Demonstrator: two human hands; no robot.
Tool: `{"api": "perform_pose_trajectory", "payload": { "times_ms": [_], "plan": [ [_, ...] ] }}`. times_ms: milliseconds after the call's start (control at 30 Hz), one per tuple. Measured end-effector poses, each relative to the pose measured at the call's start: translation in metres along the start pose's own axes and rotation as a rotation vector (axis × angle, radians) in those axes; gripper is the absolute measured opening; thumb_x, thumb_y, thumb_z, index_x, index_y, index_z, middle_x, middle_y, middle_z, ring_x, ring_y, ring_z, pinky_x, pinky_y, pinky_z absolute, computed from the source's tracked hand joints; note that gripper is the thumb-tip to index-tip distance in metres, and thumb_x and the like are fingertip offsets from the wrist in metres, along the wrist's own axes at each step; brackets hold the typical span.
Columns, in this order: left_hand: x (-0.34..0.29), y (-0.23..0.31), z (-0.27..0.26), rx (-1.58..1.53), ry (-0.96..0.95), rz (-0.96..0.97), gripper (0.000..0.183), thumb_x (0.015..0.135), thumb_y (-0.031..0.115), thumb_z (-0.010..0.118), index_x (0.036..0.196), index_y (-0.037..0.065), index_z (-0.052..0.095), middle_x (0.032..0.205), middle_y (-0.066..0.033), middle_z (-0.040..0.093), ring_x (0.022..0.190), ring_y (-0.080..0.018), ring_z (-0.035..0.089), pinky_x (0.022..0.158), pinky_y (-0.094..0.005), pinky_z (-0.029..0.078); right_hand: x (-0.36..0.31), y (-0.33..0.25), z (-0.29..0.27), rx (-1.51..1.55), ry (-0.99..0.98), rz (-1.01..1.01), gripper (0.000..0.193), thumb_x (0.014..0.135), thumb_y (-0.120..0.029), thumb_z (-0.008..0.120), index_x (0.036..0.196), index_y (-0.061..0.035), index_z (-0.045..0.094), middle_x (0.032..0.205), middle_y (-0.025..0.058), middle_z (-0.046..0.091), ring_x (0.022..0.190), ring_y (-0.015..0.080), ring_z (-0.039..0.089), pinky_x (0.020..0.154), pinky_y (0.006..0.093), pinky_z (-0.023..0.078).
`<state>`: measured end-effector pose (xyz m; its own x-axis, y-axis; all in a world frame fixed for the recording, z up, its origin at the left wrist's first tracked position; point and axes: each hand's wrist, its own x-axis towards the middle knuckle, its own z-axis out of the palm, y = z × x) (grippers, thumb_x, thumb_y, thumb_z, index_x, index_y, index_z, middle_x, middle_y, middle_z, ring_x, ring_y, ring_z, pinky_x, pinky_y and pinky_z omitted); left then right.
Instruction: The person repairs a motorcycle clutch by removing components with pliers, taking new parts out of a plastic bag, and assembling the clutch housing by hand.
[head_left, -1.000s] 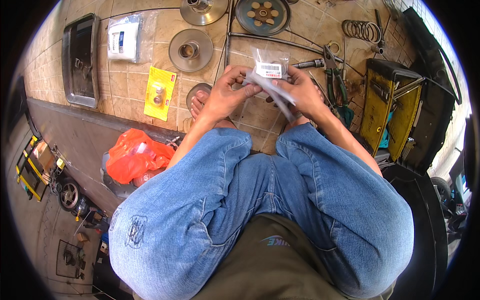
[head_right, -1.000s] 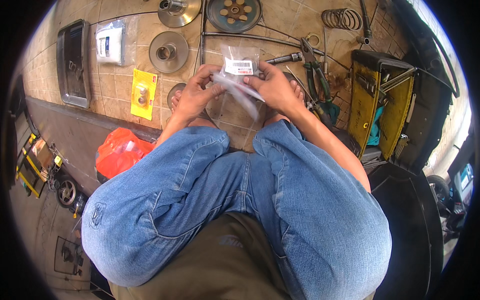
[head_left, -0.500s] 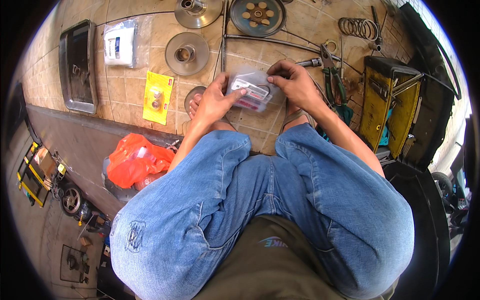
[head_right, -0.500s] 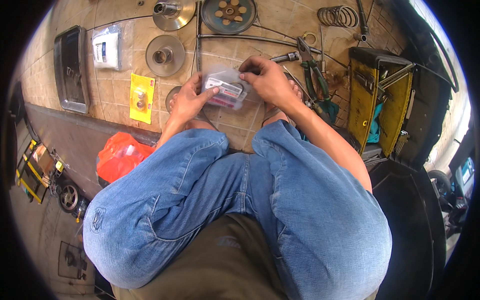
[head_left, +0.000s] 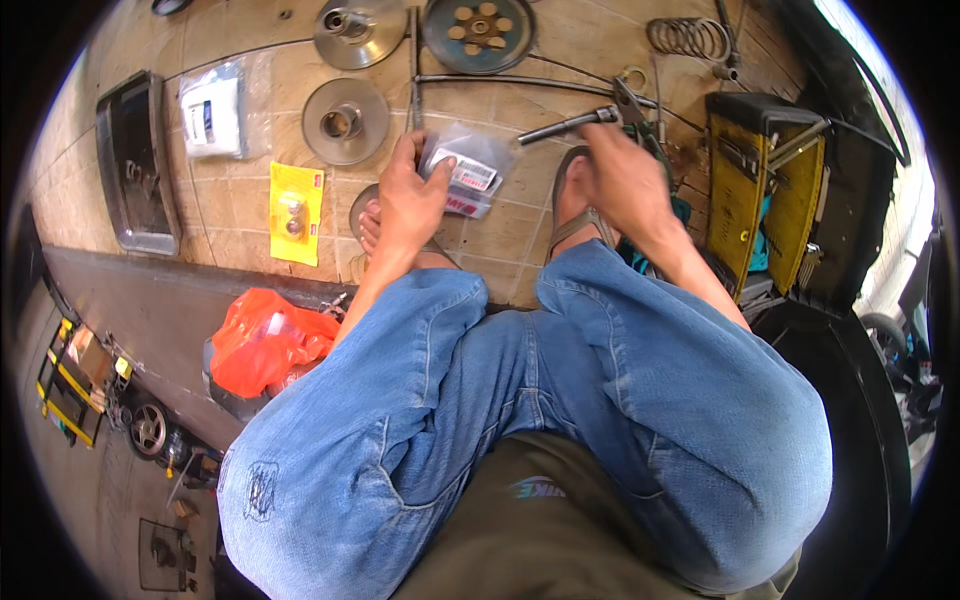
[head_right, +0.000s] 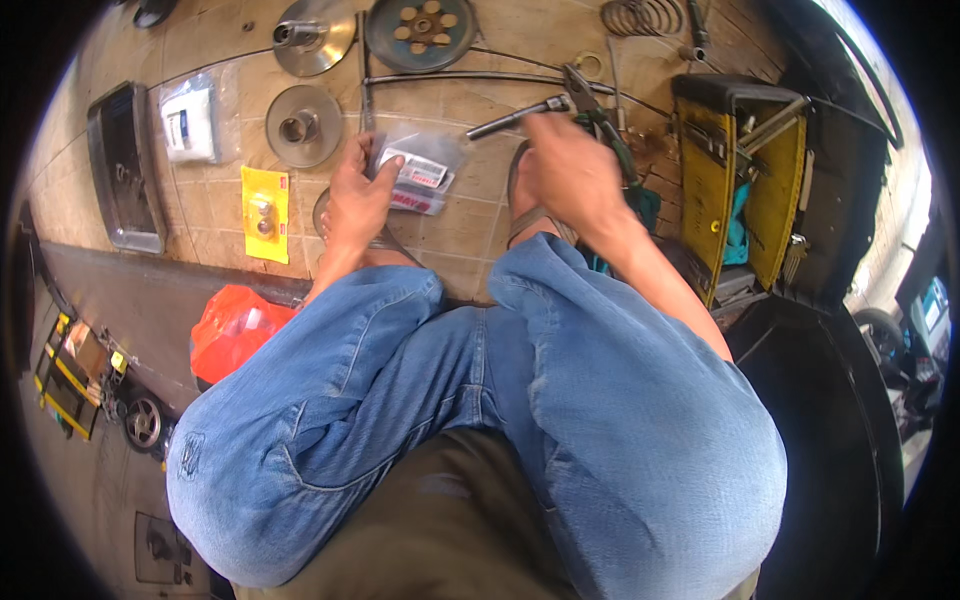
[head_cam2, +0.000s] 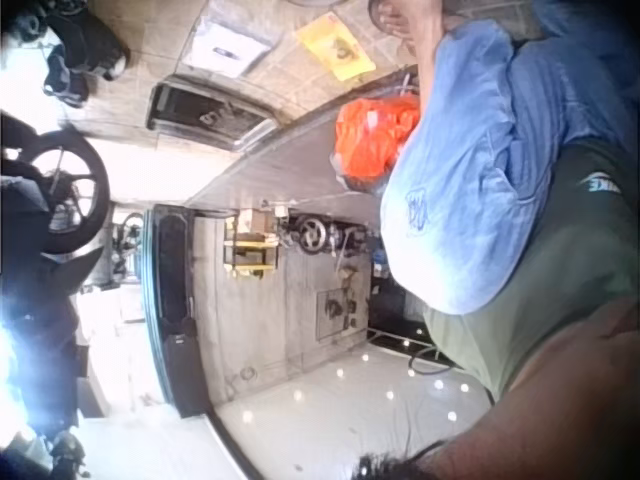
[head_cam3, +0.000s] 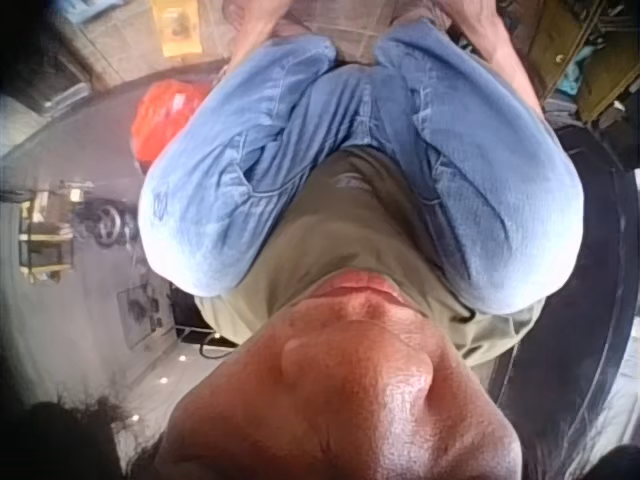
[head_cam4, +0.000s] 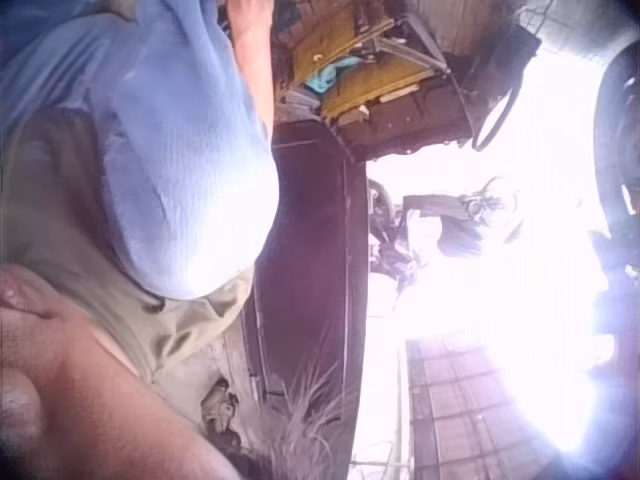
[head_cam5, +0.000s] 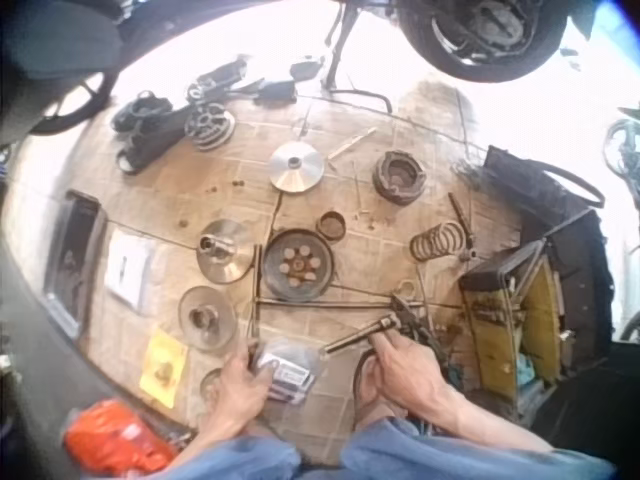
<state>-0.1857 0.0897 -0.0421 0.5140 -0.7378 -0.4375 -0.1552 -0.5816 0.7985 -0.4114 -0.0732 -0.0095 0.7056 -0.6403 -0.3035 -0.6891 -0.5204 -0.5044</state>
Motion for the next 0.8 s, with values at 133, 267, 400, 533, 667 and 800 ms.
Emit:
{"api": "perform_pose_trajectory", "payload": {
  "times_ms": [133,267,400,533,667,800],
  "plan": [
    [-0.013,0.001,0.002,0.371,0.166,0.384,0.058,0.083,0.016,0.078,0.136,0.005,0.057,0.13,-0.02,0.052,0.12,-0.0379,0.052,0.102,-0.0462,0.045,-0.025,0.028,-0.009,-0.251,-0.081,0.088,0.015,0.09,-0.016,0.061,0.102,-0.0069,0.06,0.092,0.0143,0.068,0.092,0.0348,0.069,0.073,0.047,0.057],
    [-0.019,-0.006,0.005,0.649,0.028,0.63,0.06,0.081,0.025,0.08,0.135,0.008,0.061,0.136,-0.015,0.053,0.129,-0.0373,0.045,0.108,-0.0515,0.038,-0.027,0.03,-0.001,-0.335,-0.124,0.097,0.016,0.091,-0.018,0.061,0.103,-0.0074,0.061,0.09,0.0129,0.068,0.089,0.0345,0.068,0.071,0.0473,0.056],
    [-0.019,-0.01,0.016,0.769,-0.046,0.587,0.061,0.081,0.028,0.079,0.137,0.009,0.061,0.144,-0.0119,0.051,0.129,-0.0372,0.046,0.107,-0.05,0.039,-0.021,0.031,0.0,-0.327,-0.095,0.027,0.023,0.091,-0.014,0.06,0.114,-0.0092,0.063,0.093,0.0129,0.068,0.088,0.0351,0.068,0.071,0.047,0.056],
    [-0.021,-0.008,0.018,0.781,-0.036,0.564,0.065,0.081,0.031,0.078,0.14,0.009,0.059,0.144,-0.0104,0.052,0.129,-0.0377,0.046,0.105,-0.05,0.041,-0.02,0.016,-0.016,-0.059,-0.137,-0.123,0.037,0.09,-0.009,0.059,0.127,-0.0097,0.063,0.095,0.0142,0.068,0.087,0.0384,0.069,0.073,0.0476,0.057],
    [-0.02,-0.009,0.02,0.767,-0.017,0.562,0.065,0.08,0.03,0.079,0.137,0.004,0.061,0.143,-0.0105,0.053,0.126,-0.0368,0.048,0.102,-0.0481,0.043,0.0,-0.024,0.003,-0.036,-0.275,-0.183,0.049,0.089,-0.007,0.058,0.138,-0.0105,0.06,0.098,0.0162,0.07,0.085,0.0414,0.07,0.072,0.0499,0.057],
    [-0.018,-0.014,0.021,0.745,0.014,0.602,0.066,0.079,0.03,0.079,0.134,0.0,0.062,0.141,-0.0108,0.053,0.124,-0.0352,0.049,0.101,-0.0455,0.045,0.027,-0.05,0.028,-0.085,-0.35,-0.147,0.051,0.091,-0.007,0.054,0.142,-0.0102,0.058,0.099,0.0206,0.071,0.084,0.0423,0.072,0.071,0.0522,0.058]
  ]
}}
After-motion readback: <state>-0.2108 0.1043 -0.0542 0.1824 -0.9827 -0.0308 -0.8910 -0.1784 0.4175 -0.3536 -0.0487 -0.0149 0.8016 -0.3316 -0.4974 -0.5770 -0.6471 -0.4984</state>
